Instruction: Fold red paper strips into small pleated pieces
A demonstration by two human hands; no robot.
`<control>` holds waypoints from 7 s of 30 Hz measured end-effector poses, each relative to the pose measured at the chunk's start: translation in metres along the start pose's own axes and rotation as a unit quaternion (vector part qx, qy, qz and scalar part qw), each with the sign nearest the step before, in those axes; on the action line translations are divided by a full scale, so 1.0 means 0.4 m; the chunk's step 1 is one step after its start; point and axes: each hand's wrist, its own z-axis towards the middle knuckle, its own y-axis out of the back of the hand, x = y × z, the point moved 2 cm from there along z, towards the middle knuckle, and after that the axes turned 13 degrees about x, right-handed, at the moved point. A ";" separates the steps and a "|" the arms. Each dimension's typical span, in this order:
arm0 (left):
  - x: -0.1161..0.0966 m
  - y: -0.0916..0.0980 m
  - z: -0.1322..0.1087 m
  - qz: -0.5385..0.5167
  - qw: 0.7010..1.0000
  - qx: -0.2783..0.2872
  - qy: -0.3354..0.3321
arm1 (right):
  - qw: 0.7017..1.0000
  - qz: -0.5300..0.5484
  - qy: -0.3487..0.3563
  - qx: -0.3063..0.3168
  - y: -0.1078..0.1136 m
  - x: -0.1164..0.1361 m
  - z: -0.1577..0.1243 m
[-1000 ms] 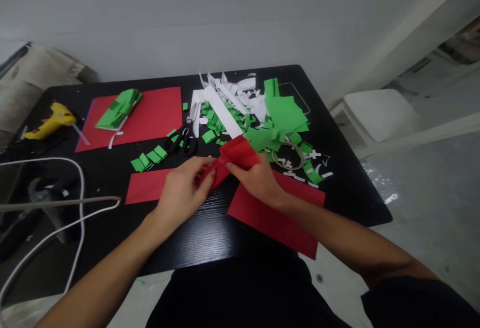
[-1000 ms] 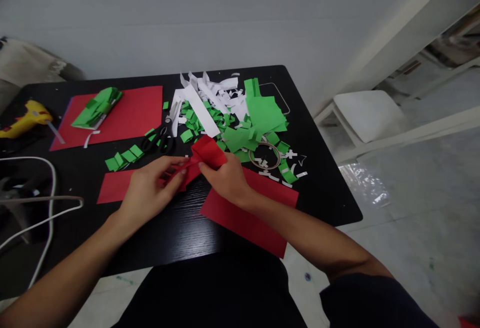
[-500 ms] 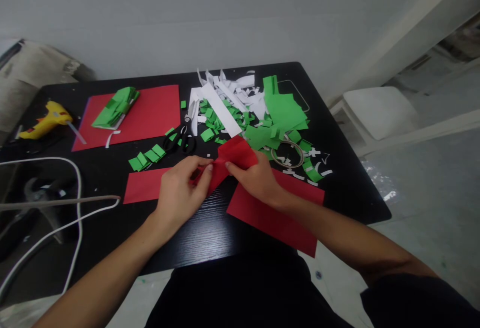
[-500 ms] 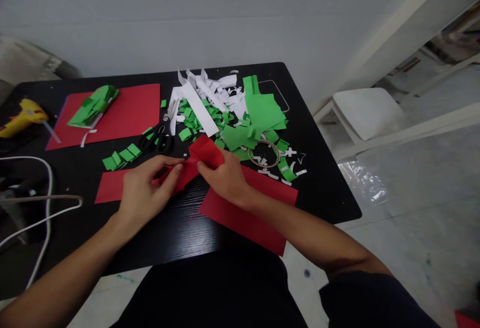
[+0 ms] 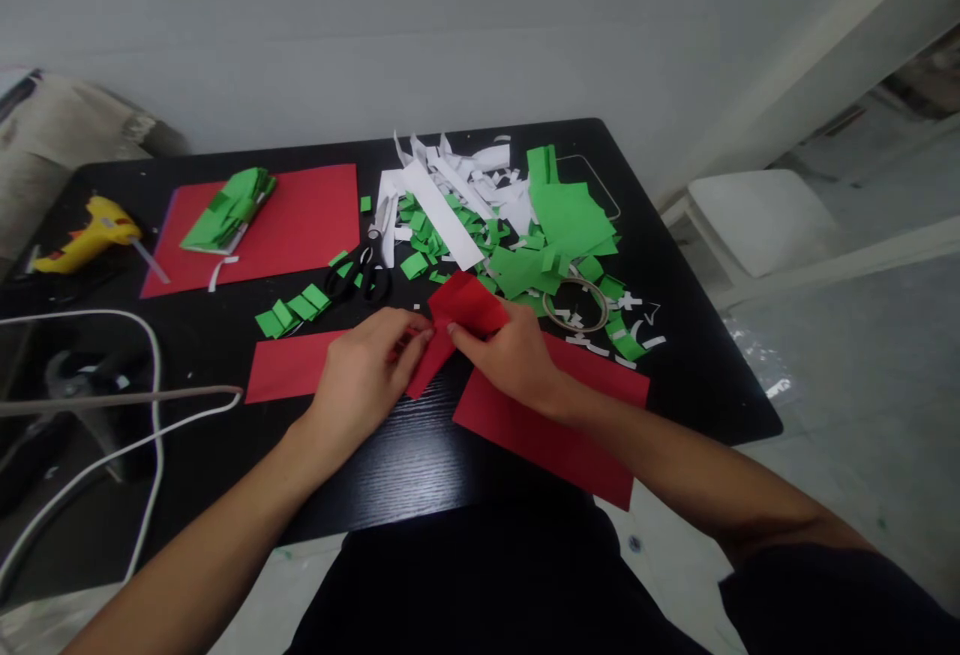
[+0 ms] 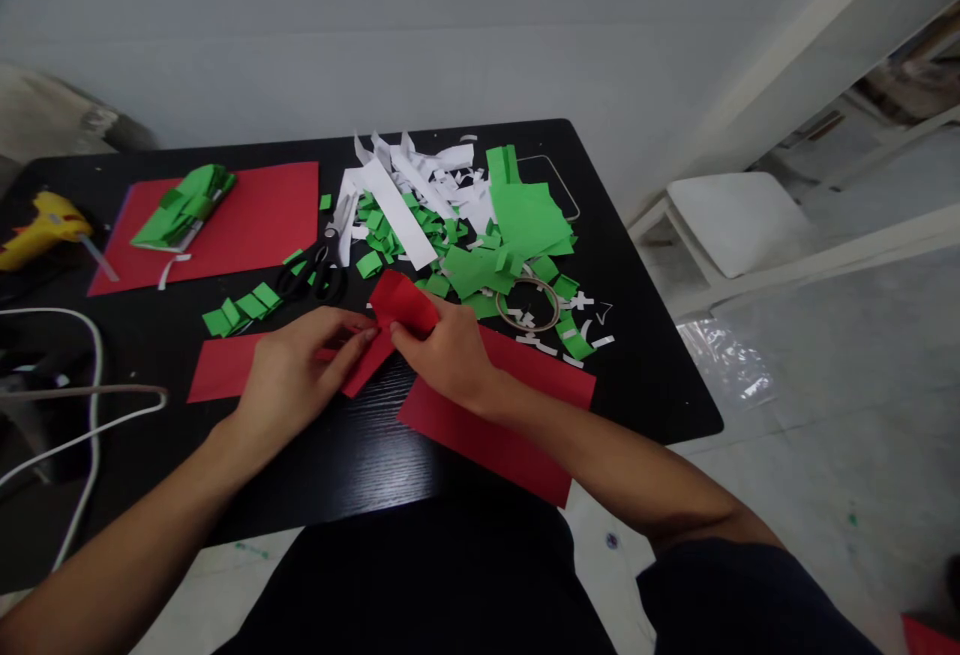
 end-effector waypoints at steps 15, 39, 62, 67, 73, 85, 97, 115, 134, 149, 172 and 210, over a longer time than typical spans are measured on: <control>-0.005 0.003 -0.001 -0.087 0.995 0.002 0.053 | 0.998 -0.008 0.050 0.030 0.001 0.013 -0.008; -0.004 -0.022 -0.007 -0.021 0.992 -0.056 0.113 | 0.995 0.062 0.069 -0.045 -0.031 -0.004 -0.002; -0.025 -0.031 -0.021 -0.008 0.996 -0.087 0.035 | 0.995 0.054 0.054 -0.056 -0.040 -0.006 0.000; -0.031 -0.031 -0.021 -0.009 0.995 -0.087 0.048 | 0.996 0.049 0.054 -0.047 -0.040 -0.005 -0.001; -0.031 -0.032 -0.024 0.026 0.995 -0.093 0.038 | 0.996 0.041 0.059 -0.044 -0.037 0.001 -0.004; -0.042 -0.018 -0.020 0.069 0.990 -0.118 -0.030 | 0.985 0.174 -0.012 0.011 -0.035 -0.006 0.014; -0.041 -0.019 -0.024 0.096 0.985 -0.126 -0.060 | 0.981 0.196 0.010 0.011 -0.027 0.002 0.015; -0.031 -0.019 -0.018 0.000 0.995 -0.102 -0.005 | 0.995 0.043 0.091 -0.027 -0.027 0.008 -0.006; -0.006 -0.003 -0.018 0.142 0.983 -0.112 -0.044 | 0.993 0.075 0.087 0.024 -0.017 0.024 -0.016; 0.005 -0.007 -0.010 0.199 0.978 -0.049 -0.031 | 0.976 -0.115 0.183 -0.025 -0.034 -0.004 -0.019; 0.006 -0.010 -0.021 0.135 0.985 -0.032 -0.106 | 0.989 0.131 -0.010 0.066 -0.013 -0.004 -0.001; 0.006 0.021 0.006 -0.157 0.979 0.026 0.128 | 0.980 -0.023 0.191 0.053 -0.026 0.013 -0.023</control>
